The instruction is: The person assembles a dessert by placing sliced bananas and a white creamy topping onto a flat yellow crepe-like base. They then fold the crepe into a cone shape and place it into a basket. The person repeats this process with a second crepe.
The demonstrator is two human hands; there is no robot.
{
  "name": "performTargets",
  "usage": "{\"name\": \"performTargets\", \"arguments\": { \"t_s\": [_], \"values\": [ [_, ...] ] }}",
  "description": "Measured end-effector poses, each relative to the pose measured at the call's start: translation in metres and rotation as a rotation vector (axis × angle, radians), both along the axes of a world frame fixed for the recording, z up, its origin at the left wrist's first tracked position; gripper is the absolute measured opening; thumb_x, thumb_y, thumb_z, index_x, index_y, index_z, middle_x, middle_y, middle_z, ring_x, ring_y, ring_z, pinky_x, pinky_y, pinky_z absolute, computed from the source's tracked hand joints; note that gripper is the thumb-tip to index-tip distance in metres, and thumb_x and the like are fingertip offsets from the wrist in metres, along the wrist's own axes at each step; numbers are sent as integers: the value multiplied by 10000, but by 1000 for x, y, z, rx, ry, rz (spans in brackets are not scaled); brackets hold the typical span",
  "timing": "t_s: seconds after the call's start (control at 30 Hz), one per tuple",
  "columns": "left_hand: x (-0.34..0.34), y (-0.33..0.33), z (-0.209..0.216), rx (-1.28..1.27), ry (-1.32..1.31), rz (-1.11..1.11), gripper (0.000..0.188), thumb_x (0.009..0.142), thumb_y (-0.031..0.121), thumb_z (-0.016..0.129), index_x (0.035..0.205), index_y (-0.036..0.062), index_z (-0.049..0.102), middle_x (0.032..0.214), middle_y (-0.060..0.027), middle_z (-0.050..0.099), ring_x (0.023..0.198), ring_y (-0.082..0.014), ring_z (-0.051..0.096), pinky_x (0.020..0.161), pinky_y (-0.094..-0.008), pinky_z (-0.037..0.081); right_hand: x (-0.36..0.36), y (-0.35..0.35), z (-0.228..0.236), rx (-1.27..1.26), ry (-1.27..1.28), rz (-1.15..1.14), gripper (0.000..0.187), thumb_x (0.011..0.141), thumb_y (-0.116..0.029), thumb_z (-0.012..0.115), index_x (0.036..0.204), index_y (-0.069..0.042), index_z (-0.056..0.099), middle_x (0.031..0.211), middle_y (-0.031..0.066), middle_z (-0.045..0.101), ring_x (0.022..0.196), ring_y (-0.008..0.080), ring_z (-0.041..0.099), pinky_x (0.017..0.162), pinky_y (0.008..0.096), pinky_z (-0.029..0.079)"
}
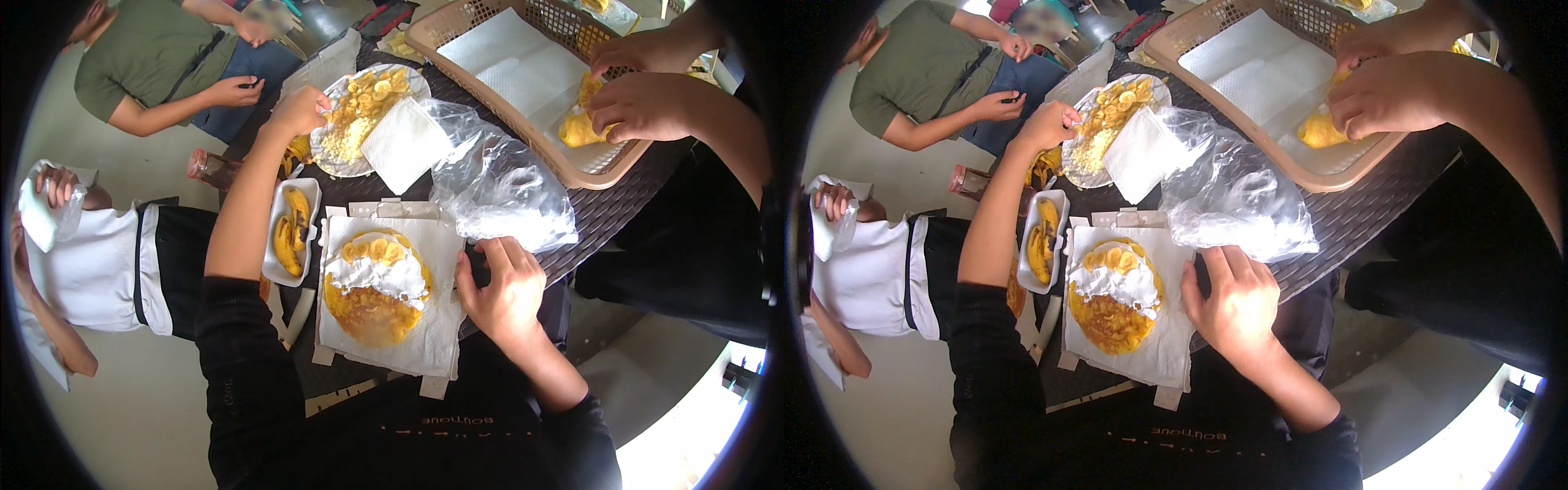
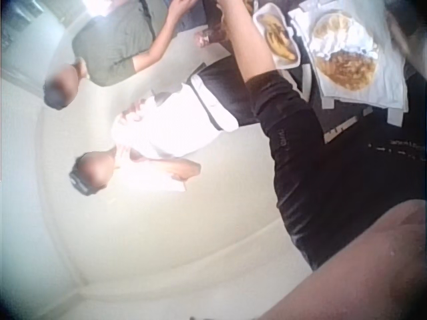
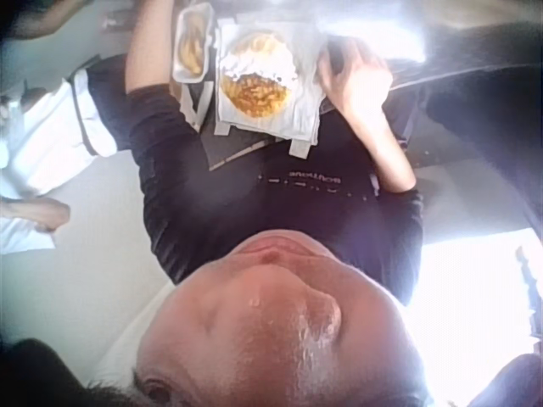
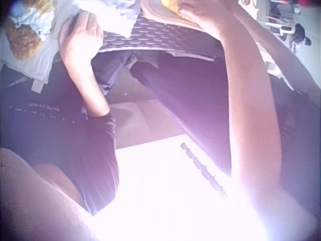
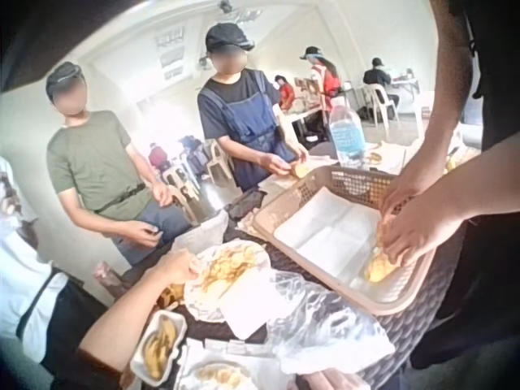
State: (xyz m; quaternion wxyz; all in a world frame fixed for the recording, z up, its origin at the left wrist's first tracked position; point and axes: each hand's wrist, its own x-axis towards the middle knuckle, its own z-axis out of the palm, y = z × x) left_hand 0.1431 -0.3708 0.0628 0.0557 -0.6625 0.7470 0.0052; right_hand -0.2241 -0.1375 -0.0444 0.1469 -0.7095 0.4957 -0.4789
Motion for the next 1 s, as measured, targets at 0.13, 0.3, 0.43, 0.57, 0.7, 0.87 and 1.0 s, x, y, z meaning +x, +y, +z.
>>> {"name": "performTargets", "arguments": {
  "t_s": [0.13,0.3,0.43,0.57,0.7,0.87,1.0],
  "values": [
    [18,-10,-2,42,1,-44,318,710,140,878,967,3,750,904,-133,744,852,-254,721,793,-359,549,0,1,0,7,8,16,221,807,-149,774,978,-39,686,832,104,661,654,287,671,624,378,535],
    [16,-17,1,110,133,-38,301,693,111,903,879,2,693,843,-102,730,797,-190,702,740,-327,537,-2,-1,-1,-11,9,6,221,808,-150,773,975,-38,682,832,105,659,655,290,668,625,380,533],
    [29,-18,1,114,255,-31,251,739,60,884,887,18,685,804,-55,722,753,-128,673,696,-294,519,0,-1,-2,13,-3,14,211,810,-150,769,964,-43,674,825,108,651,664,299,665,627,389,532],
    [47,-4,0,76,298,-16,198,839,50,815,1013,5,732,909,-82,774,832,-121,722,755,-285,554,3,1,1,46,-15,31,186,815,-142,771,922,-43,656,815,114,642,688,323,662,629,408,529],
    [8,59,28,-65,410,-37,219,919,122,779,1085,-13,734,978,-69,772,879,-114,707,807,-267,553,-2,-1,-3,13,-18,3,189,813,-139,793,892,-49,647,807,115,641,665,330,652,610,413,526],
    [-31,195,40,-17,702,191,195,940,96,758,1107,-3,741,1016,-44,761,927,-90,699,868,-257,563,0,1,1,44,21,30,195,810,-143,802,895,-51,653,778,95,622,634,292,633,580,397,506],
    [-48,249,12,129,927,371,137,925,-15,742,1063,-9,740,999,-53,762,891,-84,699,818,-236,567,-2,0,2,23,26,32,201,805,-146,809,894,-52,655,760,89,609,619,281,619,570,391,495]
  ]
}}
